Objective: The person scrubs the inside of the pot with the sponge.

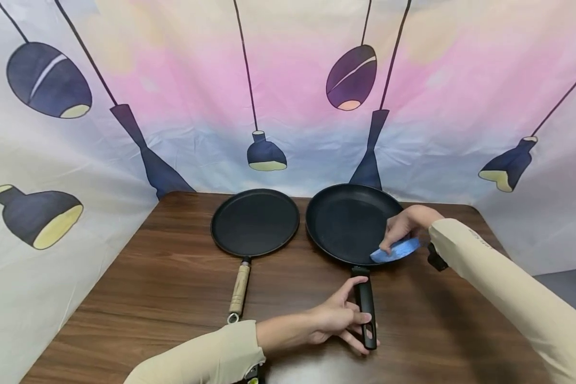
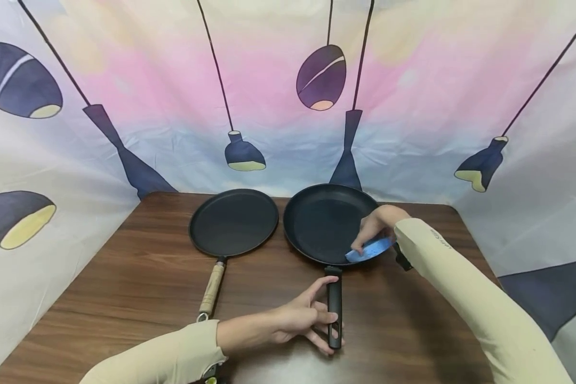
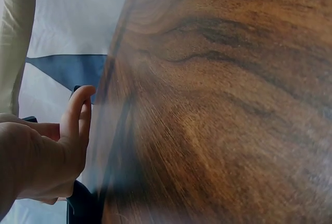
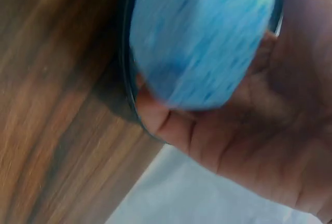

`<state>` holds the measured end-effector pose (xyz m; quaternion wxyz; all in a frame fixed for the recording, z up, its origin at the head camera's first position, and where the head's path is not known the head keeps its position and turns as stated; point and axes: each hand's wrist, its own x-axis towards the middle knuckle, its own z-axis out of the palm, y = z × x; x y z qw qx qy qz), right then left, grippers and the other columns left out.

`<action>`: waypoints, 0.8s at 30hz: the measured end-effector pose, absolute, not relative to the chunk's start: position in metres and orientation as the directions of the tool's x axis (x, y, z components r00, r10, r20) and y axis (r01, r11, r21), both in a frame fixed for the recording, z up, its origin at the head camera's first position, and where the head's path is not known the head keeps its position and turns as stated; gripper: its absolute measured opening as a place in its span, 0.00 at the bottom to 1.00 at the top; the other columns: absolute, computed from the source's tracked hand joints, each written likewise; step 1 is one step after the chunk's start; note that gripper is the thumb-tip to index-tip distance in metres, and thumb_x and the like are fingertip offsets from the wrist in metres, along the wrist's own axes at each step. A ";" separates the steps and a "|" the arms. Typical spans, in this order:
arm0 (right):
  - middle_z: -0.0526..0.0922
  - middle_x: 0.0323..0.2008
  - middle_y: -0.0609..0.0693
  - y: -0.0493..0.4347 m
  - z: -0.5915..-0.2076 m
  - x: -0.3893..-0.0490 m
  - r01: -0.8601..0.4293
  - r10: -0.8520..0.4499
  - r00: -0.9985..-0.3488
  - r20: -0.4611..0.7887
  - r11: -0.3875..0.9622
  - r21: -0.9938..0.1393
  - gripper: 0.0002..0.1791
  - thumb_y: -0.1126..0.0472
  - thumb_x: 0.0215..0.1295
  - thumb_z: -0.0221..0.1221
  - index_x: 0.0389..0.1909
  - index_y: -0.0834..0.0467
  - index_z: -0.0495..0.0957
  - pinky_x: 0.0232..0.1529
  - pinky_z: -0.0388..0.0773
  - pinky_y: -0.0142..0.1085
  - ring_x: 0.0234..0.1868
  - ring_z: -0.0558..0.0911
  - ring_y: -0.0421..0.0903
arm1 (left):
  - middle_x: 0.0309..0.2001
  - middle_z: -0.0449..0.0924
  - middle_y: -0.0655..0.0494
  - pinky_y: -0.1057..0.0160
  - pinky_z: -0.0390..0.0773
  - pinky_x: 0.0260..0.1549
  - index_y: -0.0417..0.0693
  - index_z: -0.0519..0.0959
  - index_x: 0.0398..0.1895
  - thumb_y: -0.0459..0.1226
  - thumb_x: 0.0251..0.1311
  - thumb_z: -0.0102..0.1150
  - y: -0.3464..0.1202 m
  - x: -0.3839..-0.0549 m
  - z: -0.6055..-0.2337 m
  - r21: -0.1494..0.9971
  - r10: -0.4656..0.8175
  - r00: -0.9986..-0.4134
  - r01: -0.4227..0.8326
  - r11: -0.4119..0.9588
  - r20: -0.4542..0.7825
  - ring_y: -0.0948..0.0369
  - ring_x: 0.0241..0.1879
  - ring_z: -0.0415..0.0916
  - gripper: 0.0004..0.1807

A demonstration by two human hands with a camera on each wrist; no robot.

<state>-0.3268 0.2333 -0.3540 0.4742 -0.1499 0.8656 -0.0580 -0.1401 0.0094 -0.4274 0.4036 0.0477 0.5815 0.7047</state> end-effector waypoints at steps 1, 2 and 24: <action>0.67 0.28 0.42 0.232 -0.357 -0.325 -0.190 -0.326 -0.488 -0.809 0.945 -0.266 0.10 0.49 0.56 0.60 0.22 0.48 0.73 0.34 0.64 0.33 0.31 0.66 0.40 | 0.43 0.80 0.38 0.37 0.85 0.41 0.67 0.52 0.78 0.23 0.71 0.52 0.009 -0.139 -0.428 0.857 0.626 -0.668 -0.515 0.002 -0.403 0.31 0.48 0.84 0.42; 0.67 0.30 0.44 0.231 -0.359 -0.324 -0.165 -0.328 -0.481 -0.813 0.945 -0.283 0.10 0.48 0.55 0.60 0.25 0.49 0.73 0.35 0.65 0.34 0.32 0.66 0.40 | 0.43 0.80 0.39 0.37 0.85 0.41 0.68 0.52 0.78 0.23 0.71 0.52 0.009 -0.139 -0.429 0.856 0.628 -0.665 -0.517 0.003 -0.404 0.32 0.48 0.84 0.42; 0.80 0.46 0.75 0.329 -0.324 -0.322 -0.359 -0.403 -0.904 -0.142 0.896 -0.260 0.36 0.52 0.71 0.59 0.71 0.70 0.64 0.37 0.77 0.45 0.37 0.79 0.57 | 0.56 0.83 0.41 0.43 0.84 0.51 0.71 0.45 0.81 0.28 0.73 0.53 0.025 -0.156 -0.424 0.861 0.699 -0.596 -0.506 0.053 -0.394 0.38 0.55 0.83 0.44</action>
